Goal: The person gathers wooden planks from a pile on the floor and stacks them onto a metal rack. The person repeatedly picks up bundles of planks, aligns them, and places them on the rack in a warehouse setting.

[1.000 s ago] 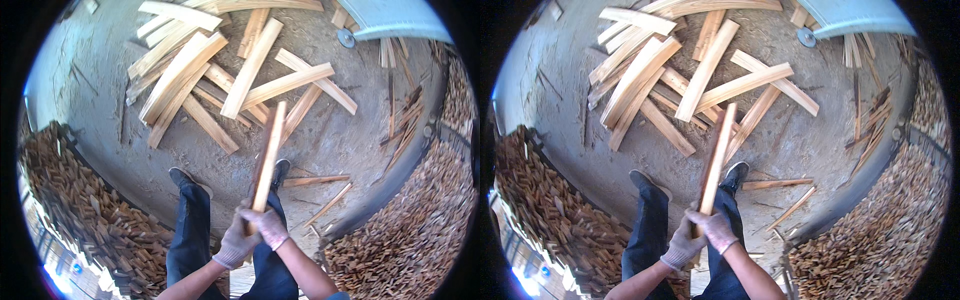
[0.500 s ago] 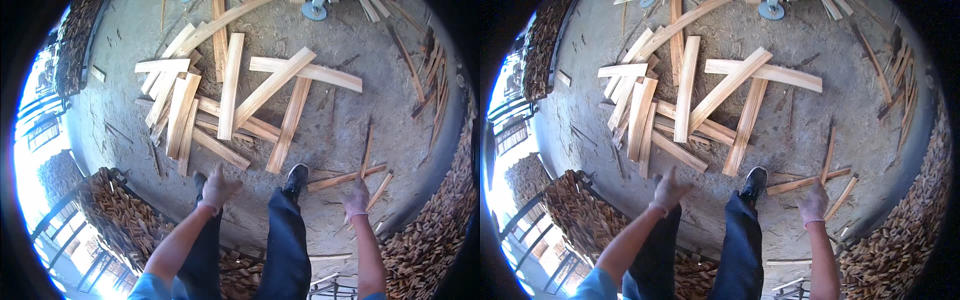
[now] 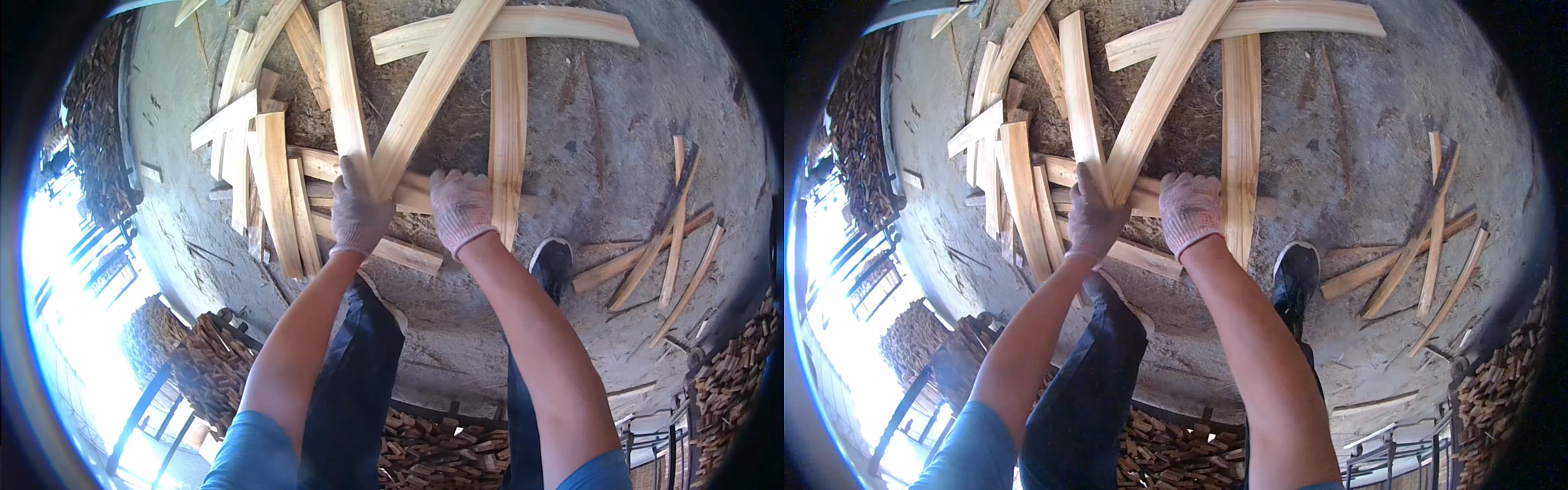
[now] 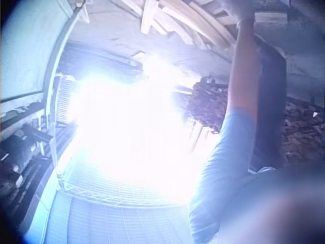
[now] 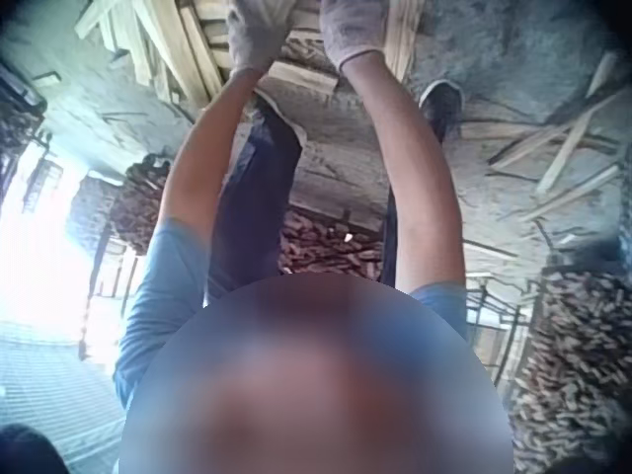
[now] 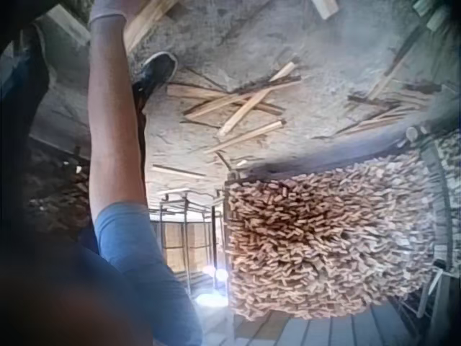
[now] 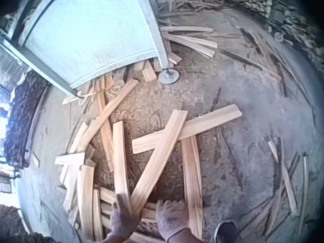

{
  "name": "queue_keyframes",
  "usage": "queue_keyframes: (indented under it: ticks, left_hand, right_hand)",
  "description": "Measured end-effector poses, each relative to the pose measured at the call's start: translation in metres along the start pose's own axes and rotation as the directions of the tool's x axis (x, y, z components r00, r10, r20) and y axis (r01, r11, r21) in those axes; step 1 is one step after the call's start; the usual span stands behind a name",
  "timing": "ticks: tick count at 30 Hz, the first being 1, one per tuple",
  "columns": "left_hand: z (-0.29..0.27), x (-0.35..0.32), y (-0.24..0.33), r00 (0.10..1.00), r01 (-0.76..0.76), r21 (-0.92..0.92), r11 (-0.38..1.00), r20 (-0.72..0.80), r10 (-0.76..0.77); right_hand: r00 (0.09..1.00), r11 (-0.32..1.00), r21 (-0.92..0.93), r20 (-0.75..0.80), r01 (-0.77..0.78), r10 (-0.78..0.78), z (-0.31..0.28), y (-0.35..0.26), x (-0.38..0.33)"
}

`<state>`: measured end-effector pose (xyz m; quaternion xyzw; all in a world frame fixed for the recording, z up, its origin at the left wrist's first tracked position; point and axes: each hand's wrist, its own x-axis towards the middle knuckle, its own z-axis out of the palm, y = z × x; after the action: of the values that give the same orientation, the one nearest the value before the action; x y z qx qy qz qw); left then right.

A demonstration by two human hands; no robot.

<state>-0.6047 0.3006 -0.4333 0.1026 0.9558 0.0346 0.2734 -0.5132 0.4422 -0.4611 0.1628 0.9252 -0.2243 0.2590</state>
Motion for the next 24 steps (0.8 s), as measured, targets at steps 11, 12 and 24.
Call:
queue_keyframes:
  ticks: [11,12,24]
  left_hand:
    - [-0.052,-0.14,-0.011,0.995,-0.033,-0.477,0.878,0.068,0.074]
    - [-0.042,-0.142,-0.004,0.992,0.001,-0.553,0.833,0.103,0.067]
    - [0.003,-0.083,-0.012,0.993,-0.041,-0.1,0.994,0.103,0.051]
  right_hand:
    - [0.966,0.752,0.611,0.098,-0.248,0.239,-0.06,-0.024,-0.161]
    - [0.968,0.711,0.668,0.066,-0.222,0.241,-0.043,-0.033,-0.159]
    - [0.848,0.993,-0.103,-0.531,-0.061,-0.003,-0.077,0.119,0.016]
